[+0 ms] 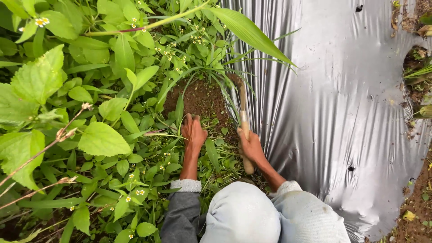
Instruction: The person uses a sickle to cut weeds and grass growing along the edge of a black plastic sheet. They repeatedly swing the tool to clear vegetation and use their left hand to pull away the cut plants.
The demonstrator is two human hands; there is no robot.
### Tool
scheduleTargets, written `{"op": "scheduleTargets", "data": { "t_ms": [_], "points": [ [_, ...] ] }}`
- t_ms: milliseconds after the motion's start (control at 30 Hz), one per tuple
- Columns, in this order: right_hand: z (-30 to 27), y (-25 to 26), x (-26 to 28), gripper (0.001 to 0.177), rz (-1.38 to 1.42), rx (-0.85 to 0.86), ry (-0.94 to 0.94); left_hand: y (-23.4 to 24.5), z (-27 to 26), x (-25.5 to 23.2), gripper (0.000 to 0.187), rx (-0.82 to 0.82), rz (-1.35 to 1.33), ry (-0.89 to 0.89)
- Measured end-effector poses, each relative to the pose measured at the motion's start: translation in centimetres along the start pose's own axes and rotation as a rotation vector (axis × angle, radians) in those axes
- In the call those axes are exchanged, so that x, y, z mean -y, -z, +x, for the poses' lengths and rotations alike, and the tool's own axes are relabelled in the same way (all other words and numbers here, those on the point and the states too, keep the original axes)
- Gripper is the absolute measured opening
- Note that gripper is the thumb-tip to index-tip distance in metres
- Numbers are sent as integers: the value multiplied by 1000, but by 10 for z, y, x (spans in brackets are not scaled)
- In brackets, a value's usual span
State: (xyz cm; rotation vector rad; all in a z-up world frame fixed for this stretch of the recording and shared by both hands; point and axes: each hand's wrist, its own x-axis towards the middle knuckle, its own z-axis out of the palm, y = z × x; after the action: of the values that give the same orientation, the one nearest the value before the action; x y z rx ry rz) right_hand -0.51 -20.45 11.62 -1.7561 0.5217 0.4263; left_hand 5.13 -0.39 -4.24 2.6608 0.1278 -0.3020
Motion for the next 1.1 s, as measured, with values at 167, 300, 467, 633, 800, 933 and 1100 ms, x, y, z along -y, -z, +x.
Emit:
{"op": "scheduleTargets", "data": {
  "t_ms": [167, 300, 467, 633, 800, 933, 1100],
  "points": [
    [-25, 15, 4, 43, -15, -45, -92, 13, -4, -8, 27, 41, 4, 17],
    [4, 11, 4, 41, -57, -83, 39, 22, -4, -20, 31, 62, 26, 43],
    [-21, 28, -9, 42, 89, 31, -90, 39, -8, -37, 48, 153, 43, 58],
    [40, 12, -9, 34, 181, -24, 35, 21, -12, -44, 72, 221, 171, 13],
    [36, 7, -51, 36, 233, 20, 0, -3, -6, -11, 61, 202, 289, -208],
    [51, 9, -32, 31, 248, -52, 77, -48, -1, 14, 63, 196, 487, -329],
    [95, -30, 0, 38, 361, -81, 203, 43, 23, -64, 68, 94, 503, -474]
  ]
}}
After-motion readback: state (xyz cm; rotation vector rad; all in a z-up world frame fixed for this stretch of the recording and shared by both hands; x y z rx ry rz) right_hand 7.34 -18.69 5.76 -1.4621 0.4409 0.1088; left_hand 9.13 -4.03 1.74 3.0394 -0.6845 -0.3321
